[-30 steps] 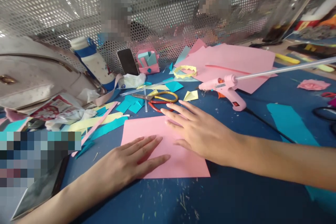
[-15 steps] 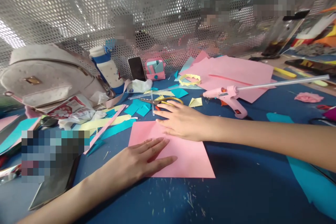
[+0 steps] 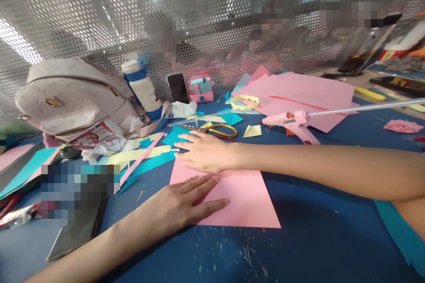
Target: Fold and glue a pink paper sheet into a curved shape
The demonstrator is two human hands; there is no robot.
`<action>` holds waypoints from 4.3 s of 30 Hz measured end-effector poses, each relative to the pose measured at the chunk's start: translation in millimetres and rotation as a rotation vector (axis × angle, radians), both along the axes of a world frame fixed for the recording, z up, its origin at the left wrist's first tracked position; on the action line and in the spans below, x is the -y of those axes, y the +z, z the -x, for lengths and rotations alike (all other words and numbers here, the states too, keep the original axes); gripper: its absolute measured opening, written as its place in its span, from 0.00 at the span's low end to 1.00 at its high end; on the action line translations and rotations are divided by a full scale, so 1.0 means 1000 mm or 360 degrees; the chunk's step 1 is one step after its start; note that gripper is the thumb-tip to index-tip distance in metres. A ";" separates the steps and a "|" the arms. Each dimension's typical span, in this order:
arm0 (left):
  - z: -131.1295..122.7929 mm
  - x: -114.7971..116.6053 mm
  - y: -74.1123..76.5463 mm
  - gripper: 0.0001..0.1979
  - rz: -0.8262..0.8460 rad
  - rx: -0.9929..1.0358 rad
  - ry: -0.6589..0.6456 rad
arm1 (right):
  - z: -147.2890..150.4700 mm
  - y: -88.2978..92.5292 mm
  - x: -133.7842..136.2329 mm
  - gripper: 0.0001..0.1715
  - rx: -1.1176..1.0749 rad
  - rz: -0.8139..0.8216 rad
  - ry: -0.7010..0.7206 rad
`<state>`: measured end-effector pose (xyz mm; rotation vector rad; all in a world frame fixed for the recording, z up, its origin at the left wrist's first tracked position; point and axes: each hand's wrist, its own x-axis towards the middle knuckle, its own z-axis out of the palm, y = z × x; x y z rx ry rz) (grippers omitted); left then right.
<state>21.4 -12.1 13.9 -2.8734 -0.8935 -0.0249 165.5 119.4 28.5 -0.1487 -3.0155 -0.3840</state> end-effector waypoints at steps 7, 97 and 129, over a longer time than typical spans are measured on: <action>-0.001 -0.002 0.002 0.25 0.0040 0.0023 -0.0011 | -0.003 -0.010 0.006 0.21 -0.0009 -0.0237 -0.0068; 0.021 -0.016 -0.015 0.23 0.1326 0.2567 0.1248 | -0.090 -0.029 0.039 0.23 -0.1206 0.2528 -0.0769; 0.020 -0.011 -0.011 0.18 0.1299 0.2572 0.1228 | -0.091 -0.021 0.041 0.26 -0.1209 0.2502 -0.0694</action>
